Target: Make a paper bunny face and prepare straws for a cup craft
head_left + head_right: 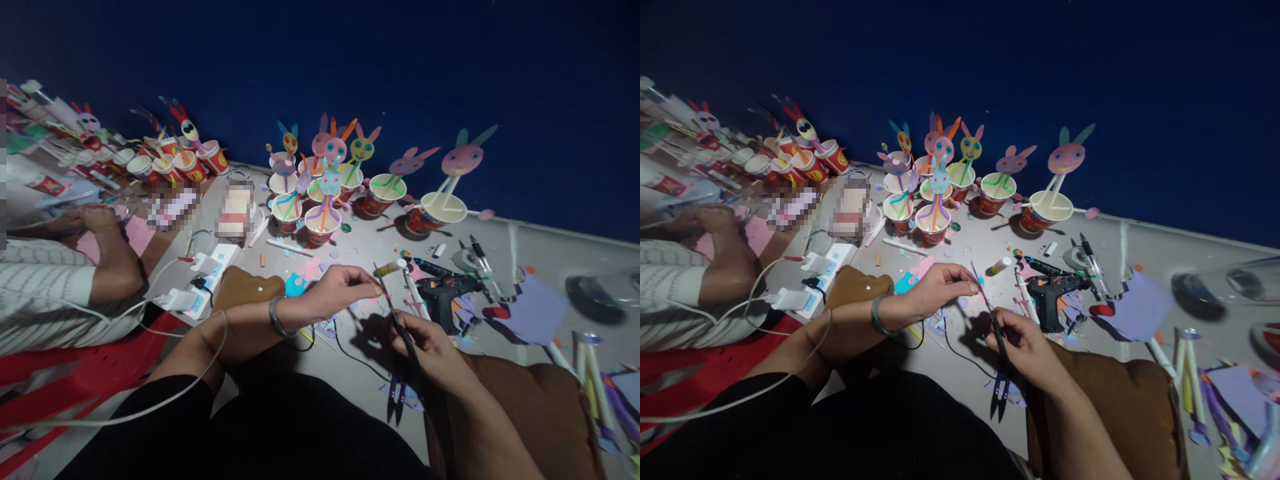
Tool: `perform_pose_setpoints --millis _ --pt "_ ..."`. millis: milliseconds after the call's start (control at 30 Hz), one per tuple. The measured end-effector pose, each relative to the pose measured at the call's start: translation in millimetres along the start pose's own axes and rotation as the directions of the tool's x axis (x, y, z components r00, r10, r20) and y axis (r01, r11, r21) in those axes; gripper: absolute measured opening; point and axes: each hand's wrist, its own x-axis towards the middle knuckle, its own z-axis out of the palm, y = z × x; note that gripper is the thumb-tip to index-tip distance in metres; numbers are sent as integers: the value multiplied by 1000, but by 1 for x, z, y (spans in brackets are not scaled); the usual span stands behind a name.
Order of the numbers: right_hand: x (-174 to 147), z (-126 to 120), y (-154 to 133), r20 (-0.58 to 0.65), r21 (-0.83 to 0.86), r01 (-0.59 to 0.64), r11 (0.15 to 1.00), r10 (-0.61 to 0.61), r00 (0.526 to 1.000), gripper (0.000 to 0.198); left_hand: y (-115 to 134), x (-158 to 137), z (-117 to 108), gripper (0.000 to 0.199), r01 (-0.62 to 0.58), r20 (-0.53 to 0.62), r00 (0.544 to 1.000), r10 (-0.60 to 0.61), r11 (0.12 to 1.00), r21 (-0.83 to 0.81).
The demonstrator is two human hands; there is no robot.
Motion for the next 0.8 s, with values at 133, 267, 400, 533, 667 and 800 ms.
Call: perform_pose_setpoints --millis 133,267,400,533,667,800 --pt "1 0 -1 -10 -7 29 1000 -30 1000 53 -1 1 0 24 -2 -10 1000 2 1000 6" --pt "1 0 2 -10 -13 19 1000 -19 1000 55 -1 0 0 24 30 -21 999 -30 999 18" --pt "-1 0 6 -80 199 40 979 -24 997 63 0 -2 0 23 17 -19 1000 -16 1000 24" --pt "-3 0 7 -213 561 138 816 -19 977 73 1 -4 1 26 11 -42 999 -9 999 37" --pt "-1 9 12 -343 391 128 911 15 939 51 -4 -4 4 28 23 -59 998 -19 997 68" --pt "2 23 17 -491 125 158 979 -77 868 29 -13 -4 7 27 12 -57 998 -7 996 87"
